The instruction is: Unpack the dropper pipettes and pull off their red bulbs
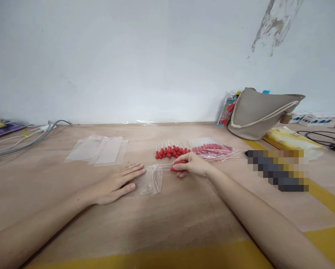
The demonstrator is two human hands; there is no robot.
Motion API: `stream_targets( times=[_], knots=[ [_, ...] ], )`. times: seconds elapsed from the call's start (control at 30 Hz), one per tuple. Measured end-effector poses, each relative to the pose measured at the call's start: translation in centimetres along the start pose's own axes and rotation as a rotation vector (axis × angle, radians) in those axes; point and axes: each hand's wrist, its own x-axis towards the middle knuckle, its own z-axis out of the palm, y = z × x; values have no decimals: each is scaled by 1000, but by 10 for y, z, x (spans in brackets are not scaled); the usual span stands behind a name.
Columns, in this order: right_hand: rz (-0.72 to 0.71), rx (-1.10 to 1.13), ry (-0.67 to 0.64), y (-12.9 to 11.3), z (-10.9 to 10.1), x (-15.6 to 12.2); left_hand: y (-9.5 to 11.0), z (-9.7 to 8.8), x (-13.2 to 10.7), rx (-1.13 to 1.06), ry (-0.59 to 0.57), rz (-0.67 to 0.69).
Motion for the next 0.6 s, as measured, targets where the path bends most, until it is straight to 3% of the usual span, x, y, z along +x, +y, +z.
stream_targets(
  times=[0.13, 0.23, 0.37, 0.5, 0.6],
  knots=[
    [33, 74, 68, -16, -34, -9, -1, -2, -3, -53, -21, 6],
    [-2, 239, 208, -25, -39, -11, 1, -5, 2, -174, 60, -61],
    [-149, 449, 357, -25, 3, 1, 17, -12, 30, -558, 344, -222],
    [-175, 543, 288, -20, 59, 16, 41, -13, 68, -1281, 362, -383],
    [-204, 545, 207, -14, 81, 20, 50, -9, 89, -1482, 463, -544]
  ],
)
